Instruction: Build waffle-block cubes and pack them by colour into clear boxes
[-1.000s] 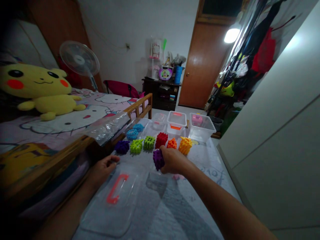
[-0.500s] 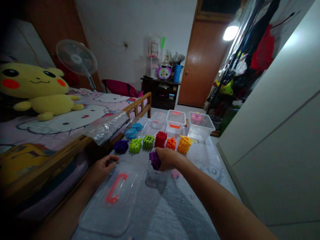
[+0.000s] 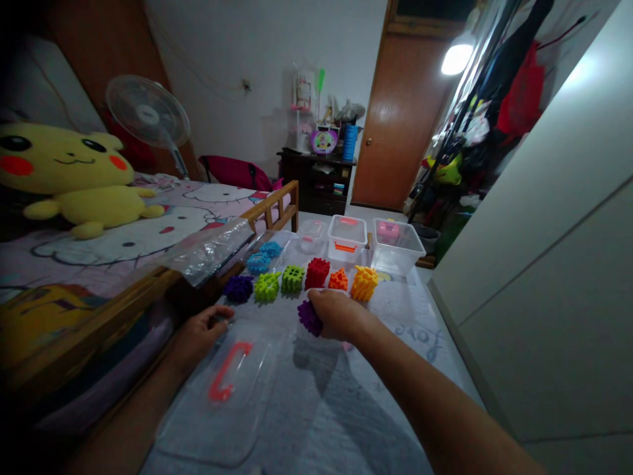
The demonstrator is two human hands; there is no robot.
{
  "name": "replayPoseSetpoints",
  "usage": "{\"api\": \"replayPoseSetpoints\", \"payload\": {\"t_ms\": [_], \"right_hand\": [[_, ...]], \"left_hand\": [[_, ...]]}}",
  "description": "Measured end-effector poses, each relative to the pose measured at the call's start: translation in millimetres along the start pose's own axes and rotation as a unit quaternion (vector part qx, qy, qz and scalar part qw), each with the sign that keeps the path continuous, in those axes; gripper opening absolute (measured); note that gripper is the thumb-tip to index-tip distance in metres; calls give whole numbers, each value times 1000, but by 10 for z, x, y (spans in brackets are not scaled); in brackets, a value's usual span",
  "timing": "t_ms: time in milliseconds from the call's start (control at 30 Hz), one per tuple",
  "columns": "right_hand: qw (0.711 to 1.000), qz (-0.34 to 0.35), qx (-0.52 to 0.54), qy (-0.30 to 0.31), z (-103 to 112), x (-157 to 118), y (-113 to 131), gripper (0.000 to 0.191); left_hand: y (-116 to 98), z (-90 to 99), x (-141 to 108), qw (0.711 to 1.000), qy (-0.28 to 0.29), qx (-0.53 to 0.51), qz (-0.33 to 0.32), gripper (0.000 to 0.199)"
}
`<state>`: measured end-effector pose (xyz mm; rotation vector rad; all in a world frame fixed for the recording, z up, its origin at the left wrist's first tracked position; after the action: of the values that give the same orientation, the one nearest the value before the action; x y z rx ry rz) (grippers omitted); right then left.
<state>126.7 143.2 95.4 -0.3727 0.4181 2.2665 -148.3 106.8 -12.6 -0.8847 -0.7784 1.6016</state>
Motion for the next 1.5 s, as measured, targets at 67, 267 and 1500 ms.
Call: {"api": "replayPoseSetpoints", "payload": {"t_ms": [67, 267, 1500], "right_hand": [[1000, 3, 4, 5, -15, 20, -28, 40], [999, -21, 11, 24, -108, 105, -215, 39], [990, -63, -55, 112, -46, 101, -229, 27]], "left_hand": [[-4, -4, -8, 1000, 2, -3, 0, 39], [42, -8, 19, 1000, 0, -10, -10, 40], [11, -24, 1, 999, 18, -30, 23, 46]]}}
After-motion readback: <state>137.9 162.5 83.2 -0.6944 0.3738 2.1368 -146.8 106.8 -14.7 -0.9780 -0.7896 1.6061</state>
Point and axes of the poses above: each hand's wrist, its own x-axis towards the middle knuckle, its own z-axis out of the back of the hand, y = z × x, the point moved 5 cm from there along x, towards the middle knuckle, and after that the axes turned 12 degrees about y, right-handed, at the moved point
